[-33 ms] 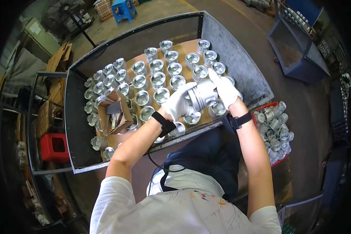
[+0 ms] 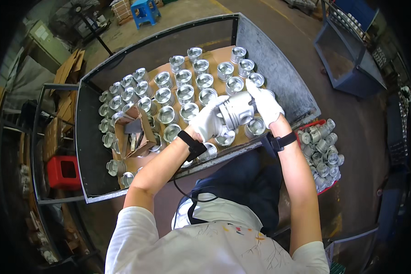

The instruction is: Inspecting and moving metal pistons between containers in a warehouse environment.

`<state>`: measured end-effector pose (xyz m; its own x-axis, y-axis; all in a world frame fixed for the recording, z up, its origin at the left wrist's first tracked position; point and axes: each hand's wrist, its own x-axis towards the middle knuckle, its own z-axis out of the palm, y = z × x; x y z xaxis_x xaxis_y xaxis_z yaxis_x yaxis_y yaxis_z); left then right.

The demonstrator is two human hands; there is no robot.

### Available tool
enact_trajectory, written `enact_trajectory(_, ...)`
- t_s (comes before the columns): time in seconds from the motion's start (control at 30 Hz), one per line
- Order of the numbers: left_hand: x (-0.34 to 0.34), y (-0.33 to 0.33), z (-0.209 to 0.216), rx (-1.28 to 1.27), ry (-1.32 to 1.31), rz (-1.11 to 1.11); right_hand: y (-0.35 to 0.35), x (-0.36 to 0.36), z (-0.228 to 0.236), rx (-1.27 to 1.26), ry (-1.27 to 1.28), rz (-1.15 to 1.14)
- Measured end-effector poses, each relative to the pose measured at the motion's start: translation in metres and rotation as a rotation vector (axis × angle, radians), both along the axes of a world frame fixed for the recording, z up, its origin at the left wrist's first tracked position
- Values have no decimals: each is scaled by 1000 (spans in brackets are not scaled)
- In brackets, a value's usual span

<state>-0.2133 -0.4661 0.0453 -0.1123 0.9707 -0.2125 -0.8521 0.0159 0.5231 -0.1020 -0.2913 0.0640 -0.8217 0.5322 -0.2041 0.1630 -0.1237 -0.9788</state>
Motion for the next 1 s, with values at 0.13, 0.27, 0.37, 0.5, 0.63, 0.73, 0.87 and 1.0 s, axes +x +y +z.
enact_trajectory(0.13,-4,-8,-1,-19,-126,11,-2,12,27,41,20,-99)
enact_trajectory(0.27,-12,-7,-8,72,-203,-30,10,23,23,63,-13,-94)
enact_trajectory(0.37,-10,-5,0,41,-169,15,10,29,18,95,2,-103)
enact_trajectory(0.5,-4,-5,21,123,82,35,11,31,10,122,5,-115)
enact_trajectory(0.63,-8,-10,29,129,388,60,-2,30,13,120,28,-113)
enact_trajectory(0.73,-17,-8,10,77,196,125,-21,30,26,115,13,108)
enact_trajectory(0.87,-25,-3,1,-5,-128,106,-45,26,31,54,-118,288)
enact_trajectory(1.0,-47,-2,-7,-106,48,19,-33,20,-10,92,106,98)
